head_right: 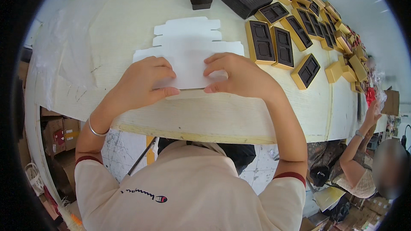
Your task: The person folds flat cardboard pieces into small rectangular boxes and inserts black foam inserts into them. The person places each completed box on the table and repeats the process with new pieces.
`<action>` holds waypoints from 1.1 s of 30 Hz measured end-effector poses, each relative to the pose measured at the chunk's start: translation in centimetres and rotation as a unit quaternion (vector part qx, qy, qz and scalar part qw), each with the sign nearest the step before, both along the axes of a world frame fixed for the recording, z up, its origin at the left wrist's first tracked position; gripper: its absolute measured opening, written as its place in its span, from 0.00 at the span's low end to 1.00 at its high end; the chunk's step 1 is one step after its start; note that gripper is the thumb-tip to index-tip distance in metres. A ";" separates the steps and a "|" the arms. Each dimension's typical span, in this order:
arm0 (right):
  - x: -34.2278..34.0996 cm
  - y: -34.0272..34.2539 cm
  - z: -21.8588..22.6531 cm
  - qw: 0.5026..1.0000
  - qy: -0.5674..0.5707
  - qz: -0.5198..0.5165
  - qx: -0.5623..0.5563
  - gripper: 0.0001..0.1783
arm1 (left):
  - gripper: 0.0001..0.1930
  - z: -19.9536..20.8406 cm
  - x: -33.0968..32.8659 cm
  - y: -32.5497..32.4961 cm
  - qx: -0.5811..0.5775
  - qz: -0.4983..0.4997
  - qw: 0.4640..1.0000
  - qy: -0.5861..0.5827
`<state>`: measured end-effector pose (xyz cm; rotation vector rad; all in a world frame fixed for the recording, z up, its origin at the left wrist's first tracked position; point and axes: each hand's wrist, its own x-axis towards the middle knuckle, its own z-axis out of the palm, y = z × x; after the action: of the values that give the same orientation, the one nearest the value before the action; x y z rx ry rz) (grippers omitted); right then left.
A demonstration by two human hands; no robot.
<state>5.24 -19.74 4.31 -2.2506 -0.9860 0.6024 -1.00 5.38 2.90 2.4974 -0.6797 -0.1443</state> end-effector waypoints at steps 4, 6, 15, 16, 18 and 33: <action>0.8 0.2 0.2 1.000 0.021 0.019 -0.012 0.14 | 0.13 0.5 0.2 -0.3 -0.015 0.006 0.999 0.034; 1.3 0.7 0.0 0.993 0.091 -0.068 -0.044 0.12 | 0.11 0.6 0.7 -0.3 -0.042 0.040 0.992 0.115; -1.6 1.7 -4.5 0.886 -0.454 0.053 0.083 0.13 | 0.06 -3.8 2.3 -0.8 0.032 0.055 0.972 -0.225; -1.3 1.5 -5.1 0.895 -0.435 0.057 0.082 0.12 | 0.06 -3.9 2.2 -0.6 0.011 0.047 0.981 -0.188; -1.2 1.5 -5.3 0.900 -0.425 0.070 0.069 0.12 | 0.07 -3.8 2.1 -0.4 -0.032 0.031 0.992 -0.115; 2.3 4.2 -4.3 0.978 -0.203 -0.039 -0.018 0.02 | 0.06 -4.3 3.9 -1.3 0.059 0.121 0.988 -0.078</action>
<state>7.52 -15.51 0.00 -2.4861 -1.0763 0.1246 2.94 4.05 -1.44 2.7012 -0.4329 0.1039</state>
